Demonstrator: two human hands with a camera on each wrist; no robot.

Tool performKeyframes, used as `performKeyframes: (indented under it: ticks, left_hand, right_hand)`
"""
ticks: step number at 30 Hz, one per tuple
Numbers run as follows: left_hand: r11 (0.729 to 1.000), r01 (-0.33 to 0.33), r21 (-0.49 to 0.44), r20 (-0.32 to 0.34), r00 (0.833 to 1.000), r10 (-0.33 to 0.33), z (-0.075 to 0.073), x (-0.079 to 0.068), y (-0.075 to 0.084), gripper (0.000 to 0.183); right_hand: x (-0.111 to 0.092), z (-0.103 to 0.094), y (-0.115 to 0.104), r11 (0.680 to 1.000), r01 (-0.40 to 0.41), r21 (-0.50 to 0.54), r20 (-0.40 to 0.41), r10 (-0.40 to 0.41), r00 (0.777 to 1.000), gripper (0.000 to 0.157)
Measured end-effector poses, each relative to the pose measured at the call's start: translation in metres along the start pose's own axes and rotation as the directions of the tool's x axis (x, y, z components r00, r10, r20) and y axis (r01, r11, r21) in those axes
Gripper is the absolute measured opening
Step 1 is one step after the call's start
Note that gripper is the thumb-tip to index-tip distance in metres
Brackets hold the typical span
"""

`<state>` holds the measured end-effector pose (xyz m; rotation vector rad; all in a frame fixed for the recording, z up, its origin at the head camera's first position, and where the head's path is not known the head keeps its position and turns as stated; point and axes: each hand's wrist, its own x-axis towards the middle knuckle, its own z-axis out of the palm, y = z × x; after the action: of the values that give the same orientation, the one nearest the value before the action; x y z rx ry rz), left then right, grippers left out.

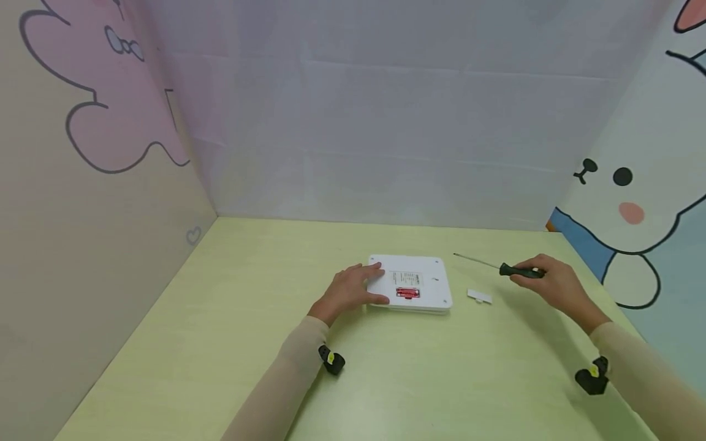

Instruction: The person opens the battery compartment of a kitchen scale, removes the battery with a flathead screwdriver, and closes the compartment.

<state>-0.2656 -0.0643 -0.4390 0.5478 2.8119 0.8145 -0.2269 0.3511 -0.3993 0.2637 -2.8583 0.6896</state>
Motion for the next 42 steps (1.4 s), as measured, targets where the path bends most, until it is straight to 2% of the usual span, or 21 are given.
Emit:
performKeyframes:
  ticks: [5,11,15,22,32,42]
  left_hand:
    - [1.000,-0.013,0.004,0.005,1.000,0.013,0.000,0.002,-0.001,0.077]
    - [1.000,-0.013,-0.001,0.009,1.000,0.013,-0.001,0.001,-0.001,0.077]
    - [1.000,-0.006,-0.013,0.007,1.000,0.006,-0.002,0.001,0.000,0.076]
    - [1.000,0.005,-0.016,0.004,1.000,-0.005,-0.001,0.002,0.000,0.076]
    - [1.000,0.004,-0.024,0.006,1.000,-0.004,0.000,0.002,-0.001,0.077]
    - [1.000,0.004,-0.024,0.005,1.000,-0.004,0.001,0.003,-0.001,0.077]
  right_hand:
    - [0.011,-0.010,-0.027,0.996,0.088,-0.010,0.067,-0.087,0.994,0.030]
    - [0.025,-0.021,-0.058,0.982,0.190,0.001,0.147,-0.188,0.971,0.021]
    - [0.034,-0.029,-0.081,0.971,0.237,0.001,0.229,-0.231,0.946,0.016]
    - [0.045,-0.041,-0.115,0.939,0.341,-0.048,0.380,-0.299,0.875,0.012]
    - [0.059,-0.044,-0.149,0.881,0.445,-0.160,0.464,-0.330,0.822,0.010]
    - [0.069,-0.043,-0.180,0.846,0.488,-0.214,0.549,-0.309,0.776,0.010]
